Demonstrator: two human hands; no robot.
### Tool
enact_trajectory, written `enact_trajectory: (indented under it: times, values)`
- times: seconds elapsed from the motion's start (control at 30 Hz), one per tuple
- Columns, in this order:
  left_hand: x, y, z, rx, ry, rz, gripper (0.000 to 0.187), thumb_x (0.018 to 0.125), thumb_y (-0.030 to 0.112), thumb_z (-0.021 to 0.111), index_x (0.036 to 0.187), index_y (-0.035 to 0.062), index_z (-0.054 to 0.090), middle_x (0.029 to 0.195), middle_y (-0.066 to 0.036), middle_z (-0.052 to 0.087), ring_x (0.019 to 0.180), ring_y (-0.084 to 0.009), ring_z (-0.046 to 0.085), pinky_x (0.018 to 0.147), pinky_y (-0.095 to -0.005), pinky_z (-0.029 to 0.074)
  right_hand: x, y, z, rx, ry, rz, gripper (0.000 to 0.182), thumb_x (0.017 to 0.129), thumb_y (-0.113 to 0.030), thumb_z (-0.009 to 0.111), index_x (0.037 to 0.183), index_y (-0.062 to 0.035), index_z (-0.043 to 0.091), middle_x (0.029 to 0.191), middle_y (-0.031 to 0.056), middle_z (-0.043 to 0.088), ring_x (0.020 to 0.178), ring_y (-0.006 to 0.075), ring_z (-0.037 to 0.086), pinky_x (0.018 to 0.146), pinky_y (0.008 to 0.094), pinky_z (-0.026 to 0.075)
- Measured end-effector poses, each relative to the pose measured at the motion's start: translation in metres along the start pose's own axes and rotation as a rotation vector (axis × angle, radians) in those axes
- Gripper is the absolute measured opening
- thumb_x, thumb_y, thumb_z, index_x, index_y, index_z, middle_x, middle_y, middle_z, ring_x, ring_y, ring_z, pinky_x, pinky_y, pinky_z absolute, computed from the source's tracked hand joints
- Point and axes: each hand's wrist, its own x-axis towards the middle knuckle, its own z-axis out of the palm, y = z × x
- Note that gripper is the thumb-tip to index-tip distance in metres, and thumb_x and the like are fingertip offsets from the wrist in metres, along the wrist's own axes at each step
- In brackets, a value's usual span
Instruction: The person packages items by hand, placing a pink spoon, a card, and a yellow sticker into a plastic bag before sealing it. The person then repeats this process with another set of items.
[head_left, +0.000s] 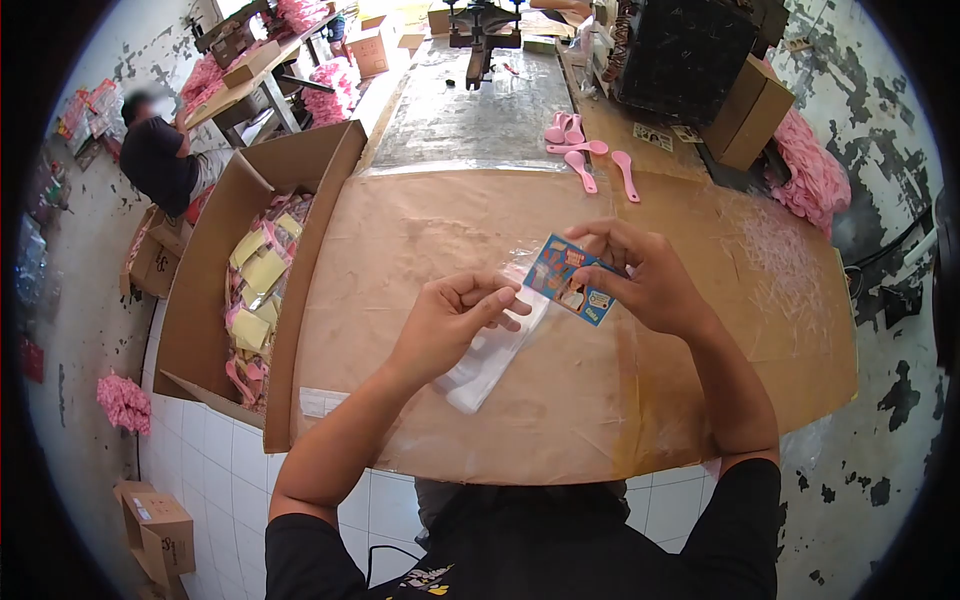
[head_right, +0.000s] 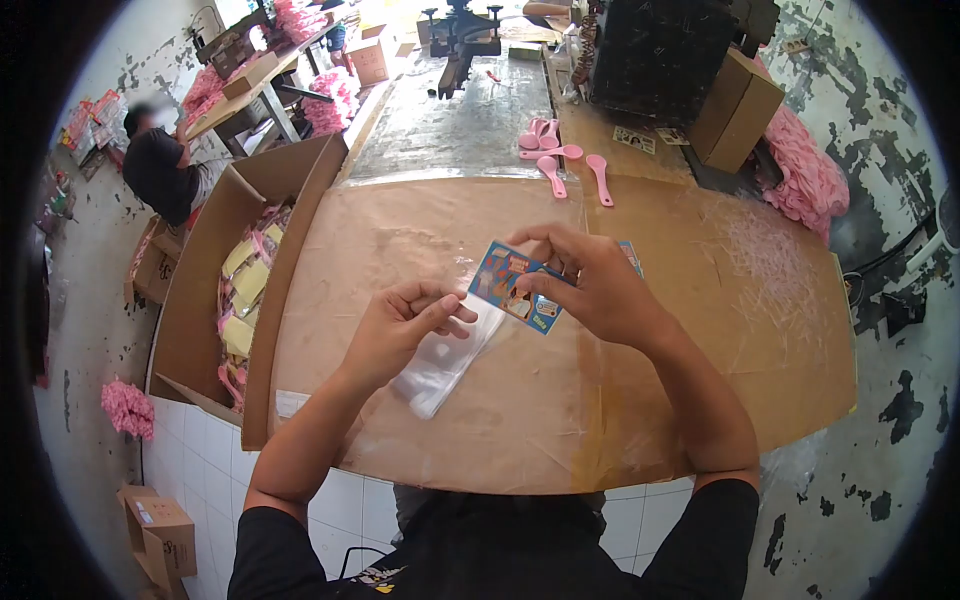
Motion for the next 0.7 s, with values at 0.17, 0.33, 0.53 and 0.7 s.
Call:
enact_trajectory:
  times: [0.17,0.33,0.53,0.7]
  values:
    - [-0.001,-0.005,-0.001,-0.012,0.026,0.014,0.025,0.102,0.018,0.072,0.112,-0.004,0.072,0.103,-0.014,0.078,0.091,-0.0178,0.077,0.078,-0.0281,0.06,0.001,-0.002,0.006,0.028,0.104,-0.104,0.027,0.092,-0.005,0.078,0.119,-0.004,0.075,0.095,0.0039,0.075,0.074,0.0066,0.063,0.069,0.026,0.052]
    - [-0.004,-0.002,0.005,0.031,0.05,0.037,0.024,0.102,0.017,0.073,0.112,-0.0043,0.074,0.101,-0.013,0.078,0.09,-0.0183,0.077,0.079,-0.0273,0.059,0.0,-0.005,0.003,-0.212,0.021,-0.312,0.031,0.092,-0.007,0.077,0.123,-0.008,0.076,0.096,0.0085,0.072,0.078,0.0185,0.069,0.071,0.0331,0.054]
    - [-0.014,0.005,0.015,0.49,-0.058,0.185,0.022,0.102,0.014,0.073,0.115,-0.0035,0.074,0.101,-0.01,0.078,0.09,-0.0152,0.076,0.077,-0.0262,0.058,-0.006,-0.005,0.022,-0.302,-0.139,-0.392,0.028,0.093,-0.009,0.076,0.12,-0.0077,0.076,0.1,0.0083,0.07,0.079,0.0193,0.067,0.07,0.0342,0.054]
    - [-0.009,-0.001,0.014,0.115,0.048,0.074,0.024,0.102,0.013,0.071,0.12,-0.0039,0.07,0.102,-0.009,0.078,0.091,-0.0099,0.072,0.077,-0.0253,0.058,-0.004,-0.005,0.017,0.015,0.048,-0.076,0.03,0.092,-0.012,0.079,0.12,-0.0054,0.073,0.097,0.0076,0.073,0.078,0.0117,0.066,0.067,0.0297,0.053]
